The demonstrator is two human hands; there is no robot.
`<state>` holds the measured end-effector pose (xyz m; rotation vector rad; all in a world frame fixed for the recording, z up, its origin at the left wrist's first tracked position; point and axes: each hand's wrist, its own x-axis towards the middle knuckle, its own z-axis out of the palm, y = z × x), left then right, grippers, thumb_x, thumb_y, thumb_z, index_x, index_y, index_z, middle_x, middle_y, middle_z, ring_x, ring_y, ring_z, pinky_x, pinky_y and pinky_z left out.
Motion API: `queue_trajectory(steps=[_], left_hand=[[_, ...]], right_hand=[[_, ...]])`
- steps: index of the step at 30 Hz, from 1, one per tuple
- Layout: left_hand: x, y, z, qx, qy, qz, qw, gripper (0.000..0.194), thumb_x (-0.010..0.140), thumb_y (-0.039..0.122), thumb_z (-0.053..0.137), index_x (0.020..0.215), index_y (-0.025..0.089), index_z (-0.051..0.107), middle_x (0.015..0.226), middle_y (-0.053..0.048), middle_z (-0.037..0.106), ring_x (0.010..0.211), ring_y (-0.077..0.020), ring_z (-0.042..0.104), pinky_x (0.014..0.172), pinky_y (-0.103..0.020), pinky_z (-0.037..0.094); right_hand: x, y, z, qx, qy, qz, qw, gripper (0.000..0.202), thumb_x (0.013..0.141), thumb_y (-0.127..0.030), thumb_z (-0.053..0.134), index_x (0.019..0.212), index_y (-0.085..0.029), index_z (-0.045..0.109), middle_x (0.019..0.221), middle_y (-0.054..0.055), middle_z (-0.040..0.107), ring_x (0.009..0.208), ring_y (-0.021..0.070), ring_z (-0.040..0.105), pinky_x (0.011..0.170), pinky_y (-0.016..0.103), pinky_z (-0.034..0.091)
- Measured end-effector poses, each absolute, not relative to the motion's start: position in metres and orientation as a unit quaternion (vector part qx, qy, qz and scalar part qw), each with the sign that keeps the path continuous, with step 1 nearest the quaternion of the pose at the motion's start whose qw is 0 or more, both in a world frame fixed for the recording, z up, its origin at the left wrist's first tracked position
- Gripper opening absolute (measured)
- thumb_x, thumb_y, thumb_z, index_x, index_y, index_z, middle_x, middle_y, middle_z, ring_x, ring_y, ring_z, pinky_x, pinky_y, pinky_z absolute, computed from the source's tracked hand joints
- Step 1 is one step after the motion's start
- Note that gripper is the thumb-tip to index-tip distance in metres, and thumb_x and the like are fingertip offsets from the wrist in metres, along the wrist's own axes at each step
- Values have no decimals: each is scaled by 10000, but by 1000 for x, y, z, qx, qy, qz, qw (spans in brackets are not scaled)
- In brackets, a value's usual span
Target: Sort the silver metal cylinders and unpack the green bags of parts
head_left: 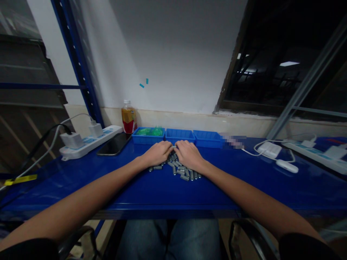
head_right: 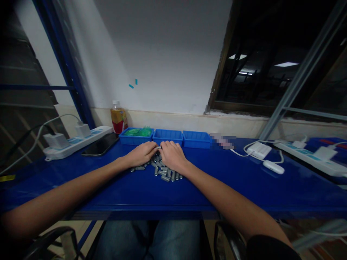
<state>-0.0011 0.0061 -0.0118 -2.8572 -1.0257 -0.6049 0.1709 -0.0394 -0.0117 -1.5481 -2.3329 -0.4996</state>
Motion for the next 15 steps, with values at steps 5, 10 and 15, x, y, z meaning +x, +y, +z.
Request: queue_trajectory(steps=[5, 10, 15], left_hand=[[-1, 8, -13, -923, -321, -213, 3, 268, 947, 331, 320, 938, 169, 534, 910, -80, 604, 870, -198, 565, 798, -323, 438], [-1, 7, -13, -922, -324, -212, 0, 294, 952, 349, 306, 934, 172, 540, 900, -78, 606, 862, -198, 565, 795, -325, 439], [-1, 5, -11, -922, -328, -203, 13, 298, 955, 344, 298, 918, 169, 536, 892, -76, 602, 865, -199, 562, 795, -326, 434]], right_hand=[[171, -39, -12, -551, -802, -188, 137, 253, 974, -300, 316, 966, -163, 528, 975, 81, 600, 951, 227, 505, 765, 330, 343], [170, -39, -11, -550, -802, -193, 133, 253, 975, -279, 305, 953, -164, 530, 968, 85, 604, 948, 223, 503, 763, 325, 336], [170, -41, -10, -552, -798, -204, 131, 282, 970, -262, 292, 920, -158, 549, 949, 91, 614, 938, 232, 507, 761, 336, 341]])
